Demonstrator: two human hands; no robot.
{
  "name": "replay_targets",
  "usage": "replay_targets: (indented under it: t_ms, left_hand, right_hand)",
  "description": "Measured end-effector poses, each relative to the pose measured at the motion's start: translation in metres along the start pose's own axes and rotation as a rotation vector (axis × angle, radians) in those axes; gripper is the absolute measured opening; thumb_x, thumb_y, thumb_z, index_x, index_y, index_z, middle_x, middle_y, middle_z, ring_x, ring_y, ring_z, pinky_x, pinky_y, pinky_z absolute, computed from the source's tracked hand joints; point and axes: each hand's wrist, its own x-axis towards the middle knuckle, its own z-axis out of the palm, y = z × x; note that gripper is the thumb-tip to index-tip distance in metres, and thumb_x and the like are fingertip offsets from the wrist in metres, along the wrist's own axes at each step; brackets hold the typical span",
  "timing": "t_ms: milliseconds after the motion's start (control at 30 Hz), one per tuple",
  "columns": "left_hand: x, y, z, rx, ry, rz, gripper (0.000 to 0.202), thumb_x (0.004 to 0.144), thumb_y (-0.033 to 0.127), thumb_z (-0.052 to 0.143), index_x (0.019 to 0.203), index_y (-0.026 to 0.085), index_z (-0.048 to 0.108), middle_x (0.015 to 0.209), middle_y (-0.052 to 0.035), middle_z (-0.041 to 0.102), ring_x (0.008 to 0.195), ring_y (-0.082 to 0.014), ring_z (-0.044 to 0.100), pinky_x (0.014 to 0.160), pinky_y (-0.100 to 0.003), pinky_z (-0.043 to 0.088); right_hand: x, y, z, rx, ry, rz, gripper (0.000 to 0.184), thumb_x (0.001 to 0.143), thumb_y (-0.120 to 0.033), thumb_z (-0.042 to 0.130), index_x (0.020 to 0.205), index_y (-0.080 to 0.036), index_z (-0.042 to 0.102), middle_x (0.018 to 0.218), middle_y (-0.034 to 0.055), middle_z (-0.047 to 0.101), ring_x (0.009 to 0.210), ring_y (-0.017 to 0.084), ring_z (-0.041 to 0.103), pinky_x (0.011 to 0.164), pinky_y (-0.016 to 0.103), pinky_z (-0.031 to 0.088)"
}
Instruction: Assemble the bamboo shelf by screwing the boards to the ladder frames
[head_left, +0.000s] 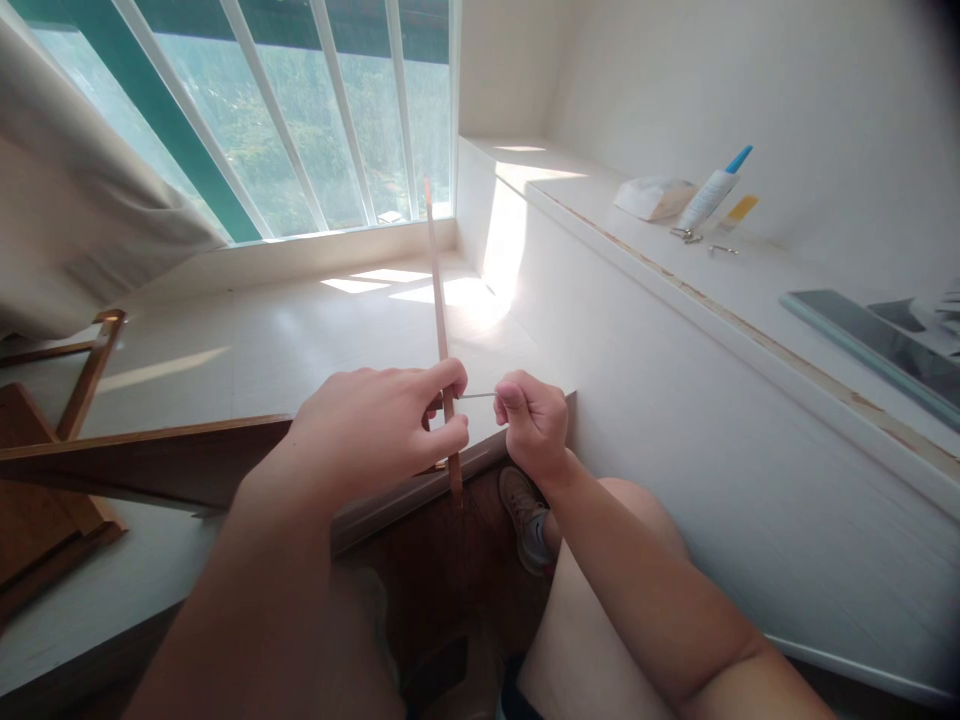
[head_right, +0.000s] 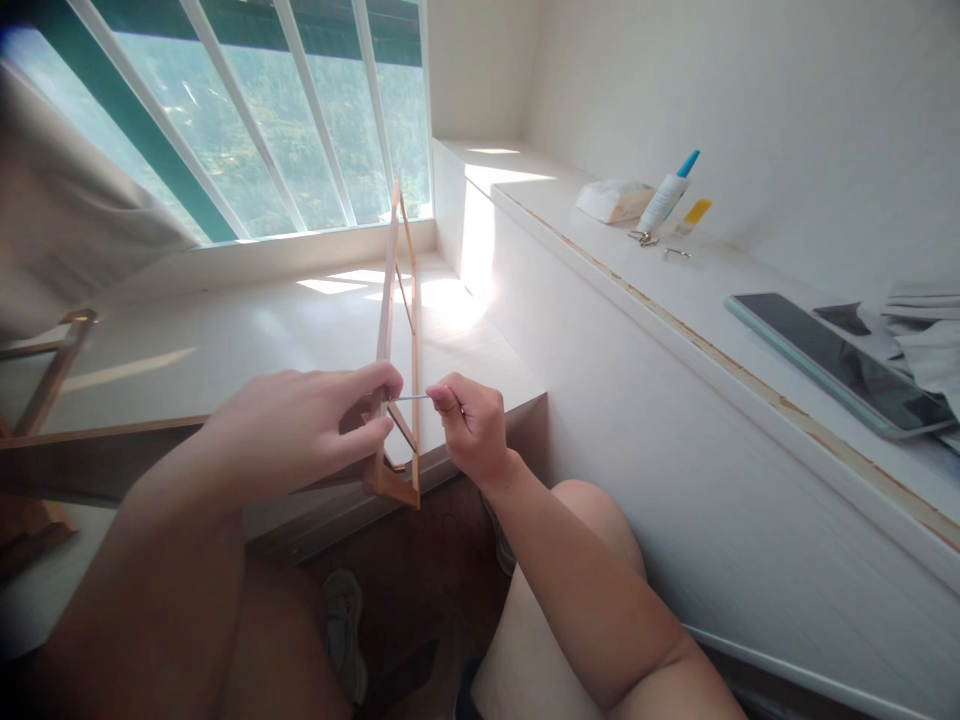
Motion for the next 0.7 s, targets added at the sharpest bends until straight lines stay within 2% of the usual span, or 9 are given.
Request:
replay_targets:
  t_ms: [267, 500, 600, 700]
  left_hand:
    - [0.000, 0.002, -0.001, -0.006, -0.012, -0.007, 0.026, 0.090, 0.055, 0.041, 0.106, 0.038, 0.053, 0.083, 0.0070, 0.071, 0.068, -0.0225, 0.060, 0.058, -0.031, 0.026]
    - [-0.002, 0.000, -0.002, -0.019, -0.018, 0.006, 0.028, 0.091, 0.055, 0.040, 0.107, 0.037, 0.053, 0.085, 0.0056, 0.071, 0.068, -0.0220, 0.060, 0.058, -0.031, 0.026]
    - [-0.002, 0.000, -0.002, -0.021, -0.018, 0.008, 0.028, 0.090, 0.054, 0.041, 0.108, 0.037, 0.053, 0.085, 0.0049, 0.071, 0.067, -0.0217, 0.059, 0.058, -0.031, 0.026]
    - [-0.002, 0.000, -0.003, -0.019, -0.016, 0.010, 0.026, 0.090, 0.053, 0.042, 0.108, 0.037, 0.053, 0.084, 0.0054, 0.071, 0.067, -0.0218, 0.059, 0.058, -0.031, 0.027]
  right_hand:
    - [-0.001, 0.004, 0.002, 0.037, 0.026, -0.047, 0.036, 0.102, -0.034, 0.052, 0.069, -0.019, 0.054, 0.060, -0.0028, 0.048, 0.055, 0.011, 0.043, 0.055, 0.027, 0.035]
    - [-0.002, 0.012, 0.005, 0.076, 0.025, -0.048, 0.037, 0.101, -0.040, 0.051, 0.070, -0.021, 0.055, 0.059, -0.0021, 0.048, 0.055, 0.013, 0.046, 0.055, 0.030, 0.036]
    - [-0.001, 0.016, 0.006, 0.051, 0.027, -0.088, 0.038, 0.101, -0.045, 0.049, 0.071, -0.022, 0.056, 0.061, -0.0009, 0.050, 0.056, 0.014, 0.047, 0.055, 0.030, 0.037]
    - [0.002, 0.018, 0.005, 0.033, 0.021, -0.160, 0.036, 0.101, -0.043, 0.049, 0.073, -0.022, 0.057, 0.063, -0.0004, 0.051, 0.057, 0.014, 0.046, 0.055, 0.030, 0.036]
